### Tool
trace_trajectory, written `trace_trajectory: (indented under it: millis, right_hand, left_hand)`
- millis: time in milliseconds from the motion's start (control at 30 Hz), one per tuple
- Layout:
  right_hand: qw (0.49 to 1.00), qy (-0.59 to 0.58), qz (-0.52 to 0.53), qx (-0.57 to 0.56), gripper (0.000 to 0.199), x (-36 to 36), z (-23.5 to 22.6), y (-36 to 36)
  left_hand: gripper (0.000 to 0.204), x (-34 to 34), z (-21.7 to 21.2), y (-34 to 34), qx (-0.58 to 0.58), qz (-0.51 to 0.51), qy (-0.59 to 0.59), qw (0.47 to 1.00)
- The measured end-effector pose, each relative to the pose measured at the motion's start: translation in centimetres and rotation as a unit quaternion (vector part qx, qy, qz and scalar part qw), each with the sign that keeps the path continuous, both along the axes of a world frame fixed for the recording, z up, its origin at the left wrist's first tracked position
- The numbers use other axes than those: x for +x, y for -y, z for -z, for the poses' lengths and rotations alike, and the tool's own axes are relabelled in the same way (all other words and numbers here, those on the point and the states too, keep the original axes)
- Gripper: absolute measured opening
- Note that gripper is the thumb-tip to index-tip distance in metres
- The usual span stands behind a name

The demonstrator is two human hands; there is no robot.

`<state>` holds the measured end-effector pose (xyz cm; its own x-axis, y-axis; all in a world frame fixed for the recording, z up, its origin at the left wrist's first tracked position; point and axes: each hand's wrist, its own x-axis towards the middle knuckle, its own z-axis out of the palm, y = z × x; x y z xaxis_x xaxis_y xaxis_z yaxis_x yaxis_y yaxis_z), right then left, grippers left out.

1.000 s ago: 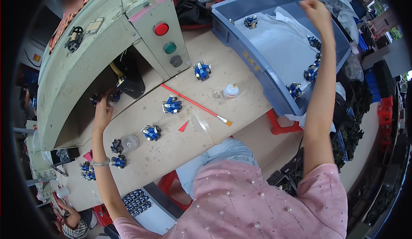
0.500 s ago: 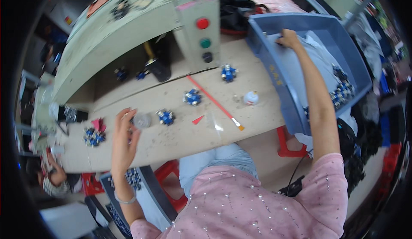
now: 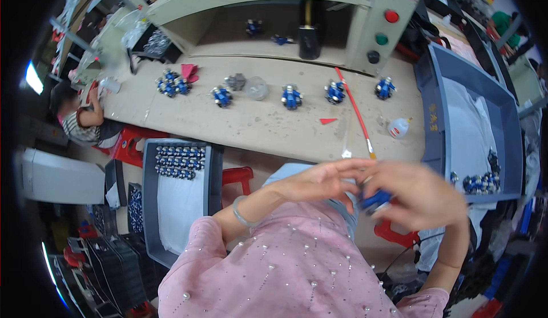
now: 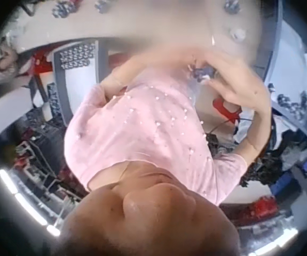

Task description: The worker is assembling small blue robot-like toys by painting components, gluing pieces, and organizing them into trays.

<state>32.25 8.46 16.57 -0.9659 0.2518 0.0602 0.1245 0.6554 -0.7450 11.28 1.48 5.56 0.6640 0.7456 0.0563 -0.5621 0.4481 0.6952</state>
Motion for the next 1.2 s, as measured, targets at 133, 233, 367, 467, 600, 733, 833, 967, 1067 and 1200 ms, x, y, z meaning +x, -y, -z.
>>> trace_trajectory:
  millis: [133, 233, 367, 467, 600, 733, 833, 967, 1067, 1200]
  right_hand:
    - [0.981, 0.029, 0.073, -0.175, 0.036, -3.2, 3.9, 2.6]
    - [0.969, -0.006, 0.227, -0.093, 0.041, -2.7, 7.8, 1.3]
    - [0.872, 0.072, 0.406, 0.265, 0.037, -2.6, 15.7, 0.0]
    - [0.831, 0.083, 0.467, 0.289, 0.034, -3.2, 19.2, -0.8]
    - [0.842, 0.104, 0.48, 0.223, 0.028, -2.6, 20.6, -2.0]
    - [0.86, 0.117, 0.447, 0.217, 0.016, -0.9, 18.4, -1.8]
    - [0.844, 0.11, 0.491, 0.188, 0.015, -1.1, 10.5, 3.2]
    - [0.865, 0.027, 0.499, 0.046, 0.011, 0.7, 4.4, 7.3]
    - [0.84, -0.221, 0.483, -0.11, 0.007, -1.9, 3.2, 8.9]
    - [0.786, -0.458, 0.406, -0.092, 0.014, -6.2, 8.6, 6.5]
  left_hand:
    - [0.064, -1.5, 3.3, 2.5, 0.034, 0.032, -0.125, 0.991]
    - [0.05, -3.3, 3.5, 5.1, -0.029, -0.055, -0.094, 0.994]
    - [0.048, -5.6, 5.1, 7.9, -0.047, -0.234, -0.031, 0.971]
    - [0.051, -6.5, 5.5, 8.8, -0.037, -0.357, -0.015, 0.933]
    - [0.058, -7.4, 4.9, 10.0, 0.051, -0.421, -0.034, 0.905]
    - [0.058, -7.7, 4.7, 11.2, 0.09, -0.468, -0.091, 0.874]
    - [0.056, -7.8, 4.2, 11.2, 0.073, -0.484, -0.164, 0.856]
    - [0.058, -6.6, 4.3, 8.9, 0.083, -0.473, -0.179, 0.859]
    - [0.059, -5.5, 4.5, 6.8, 0.077, -0.442, -0.171, 0.877]
    - [0.058, -3.6, 5.2, 4.3, 0.043, -0.412, -0.189, 0.89]
